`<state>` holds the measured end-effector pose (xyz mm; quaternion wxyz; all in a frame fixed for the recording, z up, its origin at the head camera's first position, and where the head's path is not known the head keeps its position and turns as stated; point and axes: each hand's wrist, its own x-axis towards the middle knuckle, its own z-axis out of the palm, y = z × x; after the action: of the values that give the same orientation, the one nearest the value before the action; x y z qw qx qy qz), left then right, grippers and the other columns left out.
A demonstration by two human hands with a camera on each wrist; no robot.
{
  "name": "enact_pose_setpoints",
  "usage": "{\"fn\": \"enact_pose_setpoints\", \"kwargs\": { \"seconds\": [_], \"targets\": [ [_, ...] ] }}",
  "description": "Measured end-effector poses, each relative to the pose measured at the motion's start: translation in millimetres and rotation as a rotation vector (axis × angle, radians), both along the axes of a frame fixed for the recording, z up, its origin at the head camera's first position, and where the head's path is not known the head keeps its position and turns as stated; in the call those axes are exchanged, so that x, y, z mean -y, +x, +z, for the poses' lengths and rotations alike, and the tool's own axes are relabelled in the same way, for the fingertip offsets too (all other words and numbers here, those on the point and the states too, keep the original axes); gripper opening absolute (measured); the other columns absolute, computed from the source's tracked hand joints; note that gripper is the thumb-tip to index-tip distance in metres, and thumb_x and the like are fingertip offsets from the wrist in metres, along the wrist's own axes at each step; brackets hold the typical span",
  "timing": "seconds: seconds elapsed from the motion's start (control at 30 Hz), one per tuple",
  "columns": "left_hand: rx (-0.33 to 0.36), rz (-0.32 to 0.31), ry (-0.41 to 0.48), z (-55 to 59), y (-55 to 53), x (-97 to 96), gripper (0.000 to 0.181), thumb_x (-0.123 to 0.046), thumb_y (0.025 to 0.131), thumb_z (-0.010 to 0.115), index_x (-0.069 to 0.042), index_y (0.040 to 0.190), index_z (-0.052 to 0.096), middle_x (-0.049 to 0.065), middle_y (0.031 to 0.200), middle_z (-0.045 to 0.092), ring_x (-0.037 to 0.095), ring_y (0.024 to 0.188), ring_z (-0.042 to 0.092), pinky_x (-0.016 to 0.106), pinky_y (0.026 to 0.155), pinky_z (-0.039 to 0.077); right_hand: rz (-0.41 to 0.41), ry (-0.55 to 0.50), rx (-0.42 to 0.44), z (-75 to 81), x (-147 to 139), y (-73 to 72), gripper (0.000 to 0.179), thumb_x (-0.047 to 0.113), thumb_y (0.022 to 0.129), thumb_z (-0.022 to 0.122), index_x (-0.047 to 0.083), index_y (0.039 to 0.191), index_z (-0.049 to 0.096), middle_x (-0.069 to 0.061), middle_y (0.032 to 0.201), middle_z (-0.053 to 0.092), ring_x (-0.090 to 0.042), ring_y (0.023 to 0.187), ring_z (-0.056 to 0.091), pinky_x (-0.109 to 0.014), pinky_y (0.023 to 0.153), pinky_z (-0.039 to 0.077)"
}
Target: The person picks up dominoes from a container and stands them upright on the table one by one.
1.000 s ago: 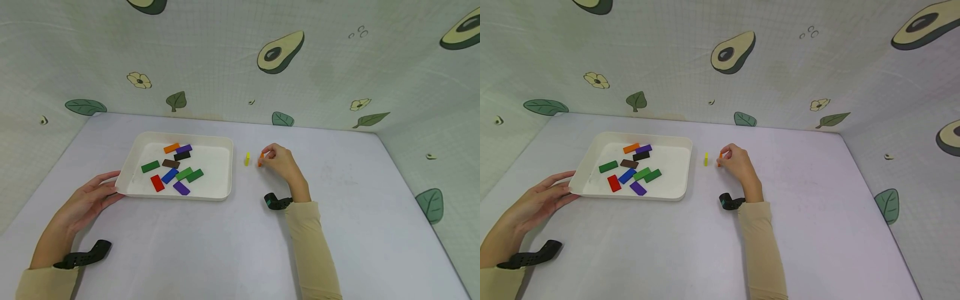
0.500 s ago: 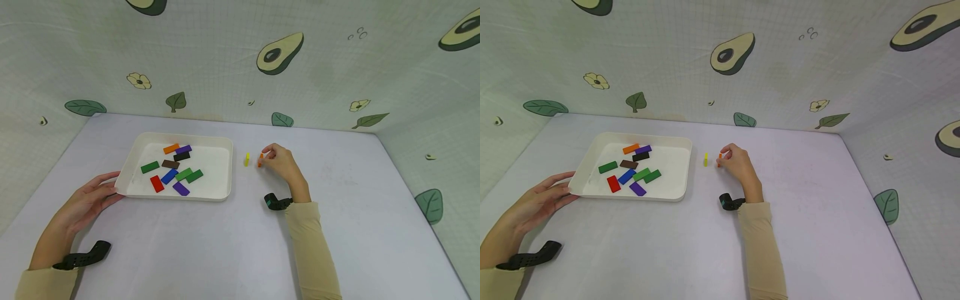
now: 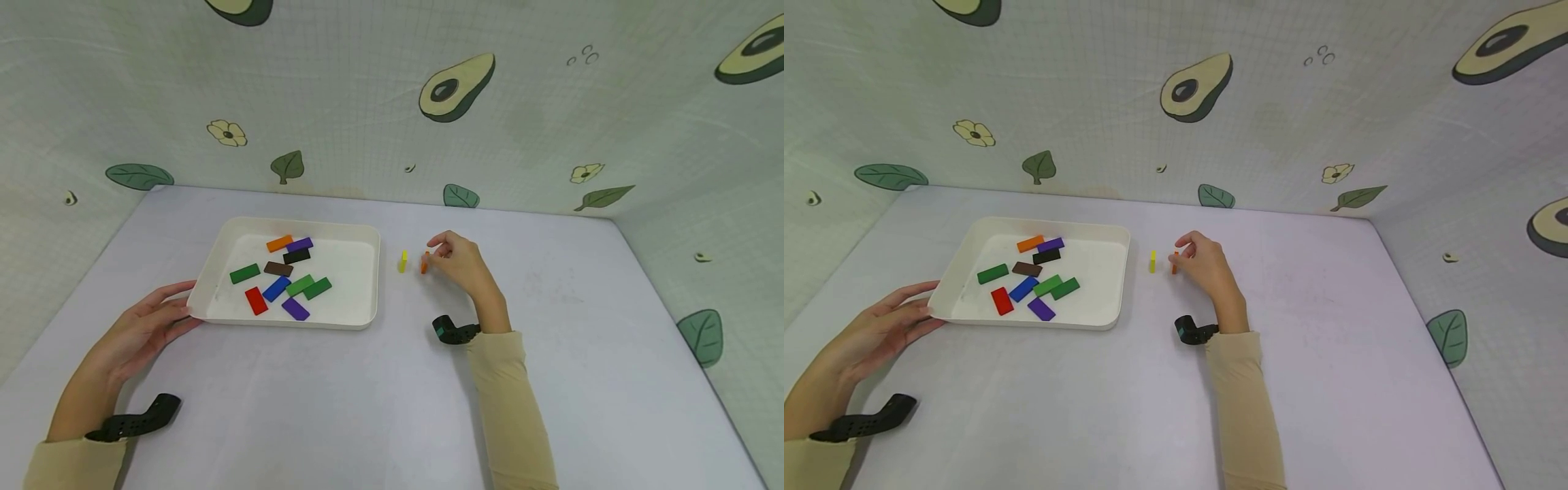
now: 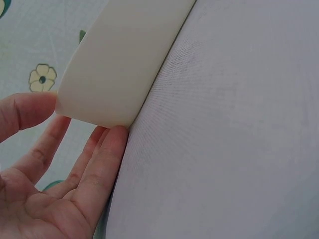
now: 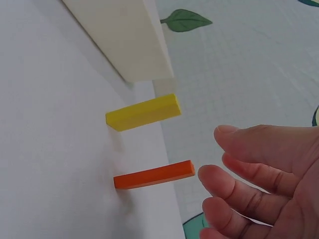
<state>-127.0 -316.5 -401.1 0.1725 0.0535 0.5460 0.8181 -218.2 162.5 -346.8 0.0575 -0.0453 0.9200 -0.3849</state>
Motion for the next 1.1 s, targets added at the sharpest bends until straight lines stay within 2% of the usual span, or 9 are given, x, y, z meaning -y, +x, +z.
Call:
{"fn": "enact_pose_setpoints", "kwargs": {
  "seconds": [0.4,0.63,0.87,1.1],
  "targets": [
    [0.001,0.004,0.010,-0.2,0.9,-0.2,0.041,0.008,0.096,0.037,-0.013,0.129,0.049,0.000,0.117,0.063,0.014,0.103,0.065,0.028,0.087,0.053,0.050,-0.064,-0.080,16.7,9.5,9.1,0.025,0.024,0.090,0.061,0.008,0.109,0.060,-0.007,0.087,0.060,-0.020,0.076,0.054,-0.027,0.067,0.044],
    [0.003,0.012,-0.003,0.4,0.3,-0.1,0.040,0.007,0.096,0.038,-0.013,0.129,0.048,-0.001,0.117,0.063,0.014,0.103,0.065,0.028,0.087,0.053,0.091,-0.125,-0.081,24.7,22.1,16.1,0.022,0.022,0.090,0.060,0.008,0.108,0.059,-0.012,0.085,0.062,-0.030,0.073,0.058,-0.029,0.064,0.045],
    [0.008,0.008,0.006,1.4,0.3,-0.6,0.041,0.007,0.096,0.037,-0.014,0.129,0.049,0.000,0.117,0.063,0.014,0.103,0.065,0.028,0.087,0.053,0.154,-0.141,-0.118,28.0,40.4,23.4,0.018,0.020,0.090,0.061,0.009,0.104,0.060,-0.006,0.082,0.061,-0.018,0.072,0.056,-0.027,0.062,0.048],
    [0.005,0.005,0.004,2.2,0.6,-0.2,0.041,0.006,0.096,0.038,-0.014,0.130,0.048,-0.001,0.118,0.063,0.014,0.104,0.064,0.028,0.088,0.053,0.234,-0.138,-0.133,25.0,62.6,28.7,0.016,0.019,0.090,0.061,0.010,0.102,0.061,-0.004,0.082,0.062,-0.015,0.075,0.056,-0.024,0.064,0.048]
  ]
}}
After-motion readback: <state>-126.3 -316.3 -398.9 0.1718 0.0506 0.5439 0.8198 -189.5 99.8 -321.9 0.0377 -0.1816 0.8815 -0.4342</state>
